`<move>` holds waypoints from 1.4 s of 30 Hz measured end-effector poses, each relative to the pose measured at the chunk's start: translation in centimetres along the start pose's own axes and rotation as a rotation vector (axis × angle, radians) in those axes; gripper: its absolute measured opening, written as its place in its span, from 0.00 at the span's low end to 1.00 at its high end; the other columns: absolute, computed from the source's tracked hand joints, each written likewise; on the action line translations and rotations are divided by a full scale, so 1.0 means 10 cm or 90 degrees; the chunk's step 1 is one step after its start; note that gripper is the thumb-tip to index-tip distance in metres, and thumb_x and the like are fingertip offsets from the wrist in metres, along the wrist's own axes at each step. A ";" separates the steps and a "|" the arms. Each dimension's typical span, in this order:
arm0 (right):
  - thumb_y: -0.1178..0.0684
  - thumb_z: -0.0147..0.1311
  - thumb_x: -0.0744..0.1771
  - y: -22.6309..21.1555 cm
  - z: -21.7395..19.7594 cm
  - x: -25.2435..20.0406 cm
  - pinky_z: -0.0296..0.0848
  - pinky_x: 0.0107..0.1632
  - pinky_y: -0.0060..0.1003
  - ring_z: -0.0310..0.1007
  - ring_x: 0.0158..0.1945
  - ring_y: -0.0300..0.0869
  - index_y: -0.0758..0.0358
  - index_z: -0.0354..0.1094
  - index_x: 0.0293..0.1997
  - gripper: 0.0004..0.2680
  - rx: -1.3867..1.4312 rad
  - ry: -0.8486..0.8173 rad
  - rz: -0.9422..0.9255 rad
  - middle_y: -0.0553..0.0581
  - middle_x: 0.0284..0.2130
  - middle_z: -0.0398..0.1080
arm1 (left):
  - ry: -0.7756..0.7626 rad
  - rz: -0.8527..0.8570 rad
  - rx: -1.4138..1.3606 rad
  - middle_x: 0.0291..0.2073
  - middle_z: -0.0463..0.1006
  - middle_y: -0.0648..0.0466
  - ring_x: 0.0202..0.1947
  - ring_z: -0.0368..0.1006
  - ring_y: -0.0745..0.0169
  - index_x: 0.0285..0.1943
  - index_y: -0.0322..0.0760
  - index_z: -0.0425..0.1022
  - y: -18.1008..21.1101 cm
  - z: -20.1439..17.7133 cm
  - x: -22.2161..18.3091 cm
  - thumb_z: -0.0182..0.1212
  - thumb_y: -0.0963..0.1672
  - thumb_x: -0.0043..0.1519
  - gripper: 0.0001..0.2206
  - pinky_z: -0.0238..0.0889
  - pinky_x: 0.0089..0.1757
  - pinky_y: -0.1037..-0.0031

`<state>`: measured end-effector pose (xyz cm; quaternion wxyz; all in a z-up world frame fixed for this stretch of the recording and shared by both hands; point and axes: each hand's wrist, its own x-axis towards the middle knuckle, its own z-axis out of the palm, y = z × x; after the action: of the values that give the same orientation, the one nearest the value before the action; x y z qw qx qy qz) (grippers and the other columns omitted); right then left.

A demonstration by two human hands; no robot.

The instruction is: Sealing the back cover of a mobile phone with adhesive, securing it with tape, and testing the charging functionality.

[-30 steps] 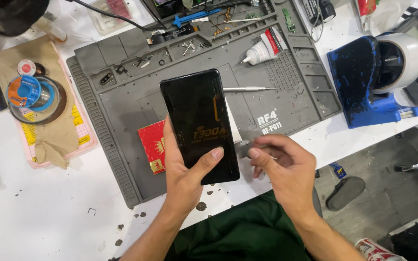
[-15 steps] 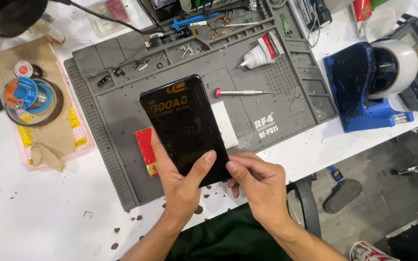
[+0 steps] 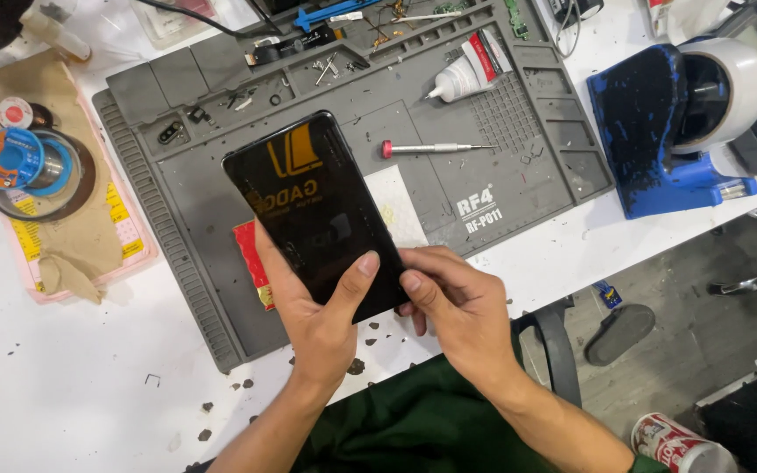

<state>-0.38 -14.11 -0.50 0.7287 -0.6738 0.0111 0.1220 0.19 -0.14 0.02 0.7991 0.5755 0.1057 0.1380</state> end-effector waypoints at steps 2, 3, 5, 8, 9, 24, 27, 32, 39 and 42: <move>0.54 0.56 0.67 0.03 0.02 0.01 0.75 0.22 0.31 0.73 0.23 0.44 0.72 0.75 0.48 0.10 0.010 0.058 -0.021 0.63 0.40 0.73 | 0.004 0.004 0.032 0.66 0.64 0.48 0.63 0.66 0.57 0.79 0.38 0.43 0.01 -0.02 0.01 0.66 0.41 0.59 0.41 0.65 0.61 0.68; 0.54 0.55 0.68 0.04 0.02 0.00 0.74 0.21 0.30 0.74 0.22 0.43 0.72 0.75 0.48 0.10 0.008 0.040 -0.024 0.63 0.38 0.74 | 0.004 0.005 0.023 0.65 0.64 0.48 0.62 0.66 0.56 0.79 0.38 0.43 0.00 -0.03 0.01 0.66 0.41 0.59 0.41 0.65 0.61 0.68; 0.54 0.55 0.68 -0.01 -0.01 0.03 0.74 0.21 0.30 0.74 0.22 0.42 0.72 0.76 0.48 0.10 0.006 0.021 -0.031 0.64 0.35 0.75 | 0.005 0.009 0.013 0.65 0.64 0.47 0.62 0.65 0.56 0.79 0.38 0.43 0.00 -0.03 0.02 0.66 0.41 0.59 0.41 0.65 0.61 0.67; 0.46 0.48 0.70 -0.13 -0.04 0.06 0.70 0.25 0.29 0.67 0.20 0.38 0.65 0.76 0.31 0.15 -0.082 -0.093 0.000 0.54 0.19 0.70 | 0.008 -0.017 0.002 0.60 0.67 0.49 0.56 0.68 0.58 0.78 0.39 0.46 0.03 -0.02 0.01 0.66 0.42 0.58 0.40 0.67 0.57 0.69; 0.49 0.50 0.69 -0.12 -0.03 0.06 0.72 0.25 0.28 0.69 0.22 0.39 0.67 0.77 0.41 0.11 -0.074 -0.048 -0.014 0.58 0.26 0.72 | 0.009 -0.018 0.005 0.61 0.67 0.49 0.57 0.68 0.58 0.79 0.39 0.45 0.02 -0.01 0.01 0.66 0.42 0.59 0.39 0.68 0.57 0.68; 0.59 0.57 0.67 0.14 0.01 0.04 0.76 0.21 0.35 0.76 0.21 0.42 0.71 0.79 0.43 0.06 -0.062 0.056 -0.046 0.64 0.18 0.76 | 0.008 0.020 -0.087 0.69 0.64 0.43 0.68 0.62 0.53 0.82 0.39 0.43 -0.45 -0.24 0.01 0.46 0.48 0.73 0.29 0.58 0.67 0.55; 0.58 0.59 0.67 0.16 0.05 0.05 0.74 0.19 0.35 0.73 0.17 0.43 0.71 0.79 0.39 0.06 -0.069 0.044 -0.035 0.64 0.14 0.74 | 0.006 0.039 -0.063 0.71 0.63 0.45 0.70 0.61 0.54 0.82 0.39 0.45 -0.19 -0.19 0.10 0.45 0.50 0.74 0.28 0.57 0.69 0.57; 0.51 0.49 0.71 0.18 0.09 0.05 0.71 0.19 0.34 0.69 0.14 0.42 0.67 0.79 0.29 0.15 -0.062 -0.068 0.033 0.63 0.11 0.72 | 0.014 0.023 -0.158 0.69 0.64 0.41 0.67 0.63 0.52 0.80 0.33 0.49 -0.13 -0.17 0.11 0.43 0.53 0.73 0.30 0.59 0.67 0.54; 0.59 0.50 0.70 0.20 -0.14 0.19 0.81 0.23 0.41 0.77 0.22 0.49 0.77 0.75 0.47 0.09 0.073 0.067 -0.036 0.72 0.22 0.75 | -0.287 -0.045 -0.199 0.68 0.66 0.33 0.68 0.65 0.41 0.80 0.28 0.47 -0.07 -0.44 0.16 0.51 0.42 0.66 0.31 0.62 0.63 0.53; 0.59 0.50 0.70 0.11 -0.30 0.27 0.82 0.24 0.42 0.77 0.21 0.49 0.78 0.74 0.48 0.09 0.062 0.071 -0.100 0.72 0.24 0.76 | -0.392 -0.095 -0.148 0.67 0.67 0.32 0.66 0.67 0.39 0.80 0.29 0.45 0.07 -0.43 0.17 0.61 0.33 0.59 0.39 0.66 0.60 0.55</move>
<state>2.50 -16.57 -2.37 0.7663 -0.6419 0.0052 0.0260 0.29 4.51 -0.73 0.8616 0.4860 -0.1154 -0.0899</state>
